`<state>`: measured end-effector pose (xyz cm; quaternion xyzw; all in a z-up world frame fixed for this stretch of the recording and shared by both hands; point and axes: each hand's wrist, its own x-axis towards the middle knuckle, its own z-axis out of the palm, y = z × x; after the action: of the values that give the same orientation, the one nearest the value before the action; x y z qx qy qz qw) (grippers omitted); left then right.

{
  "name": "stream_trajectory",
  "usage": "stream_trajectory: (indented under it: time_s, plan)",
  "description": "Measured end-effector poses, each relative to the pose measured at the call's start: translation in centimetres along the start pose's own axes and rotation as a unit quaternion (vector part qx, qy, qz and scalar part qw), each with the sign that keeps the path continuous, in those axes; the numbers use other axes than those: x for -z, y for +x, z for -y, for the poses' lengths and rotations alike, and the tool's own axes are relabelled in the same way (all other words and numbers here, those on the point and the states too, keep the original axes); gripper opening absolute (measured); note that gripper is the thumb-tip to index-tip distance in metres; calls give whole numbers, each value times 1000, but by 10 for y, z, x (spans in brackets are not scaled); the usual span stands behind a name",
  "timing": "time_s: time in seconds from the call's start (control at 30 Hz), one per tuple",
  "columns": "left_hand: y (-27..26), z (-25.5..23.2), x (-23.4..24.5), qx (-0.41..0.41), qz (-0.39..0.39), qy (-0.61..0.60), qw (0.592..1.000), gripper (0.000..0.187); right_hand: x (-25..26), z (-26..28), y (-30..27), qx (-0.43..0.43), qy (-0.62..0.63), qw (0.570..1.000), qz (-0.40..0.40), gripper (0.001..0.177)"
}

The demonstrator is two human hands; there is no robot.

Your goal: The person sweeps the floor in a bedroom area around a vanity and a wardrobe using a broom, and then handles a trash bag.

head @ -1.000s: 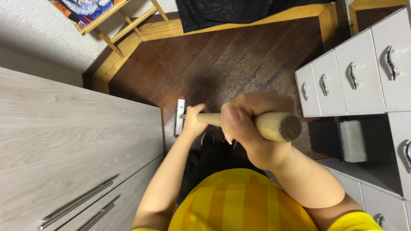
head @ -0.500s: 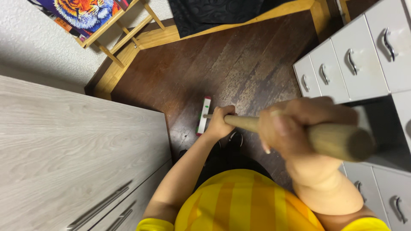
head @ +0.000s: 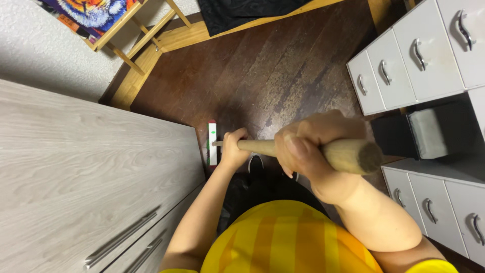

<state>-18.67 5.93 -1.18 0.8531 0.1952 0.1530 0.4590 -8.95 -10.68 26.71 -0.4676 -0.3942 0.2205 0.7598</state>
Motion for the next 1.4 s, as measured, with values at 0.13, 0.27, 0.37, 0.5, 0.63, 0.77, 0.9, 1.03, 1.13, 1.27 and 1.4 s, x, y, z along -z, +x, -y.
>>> stream_trajectory:
  time_s: [0.13,0.27,0.37,0.5,0.63,0.77,0.9,1.03,1.13,1.27,1.4]
  plan:
    - [6,-1,-22,-48,-10,-64,997,11,4,13,-13,-10,-61,998,-11,40]
    - [13,-21,-54,-34,27,-89,995,15,19,36,-26,0,-127,992,-24,37]
    - [19,-38,-81,-52,71,-106,991,12,34,49,-39,-16,-151,986,-74,38]
    - [23,-67,-119,-89,115,-115,983,11,51,72,-61,-42,-143,977,-154,40]
    - [17,-94,-152,-114,141,-122,976,11,70,93,-83,-38,-189,962,-195,35]
    - [8,-115,-183,-110,170,-133,970,12,85,109,-108,-24,-177,953,-244,39]
    - [-4,-132,-211,-161,167,-142,962,14,98,122,-126,-25,-174,946,-271,39]
    - [-15,-148,-234,-140,203,-172,954,17,99,146,-135,-44,-244,935,-254,40]
    - [-22,-157,-245,-156,219,-178,947,17,100,157,-141,-77,-294,917,-258,39]
    - [-28,-164,-260,-163,260,-177,935,19,106,158,-155,-61,-303,900,-309,37]
    - [-34,-169,-273,-180,309,-186,915,22,103,159,-171,-81,-325,865,-374,36]
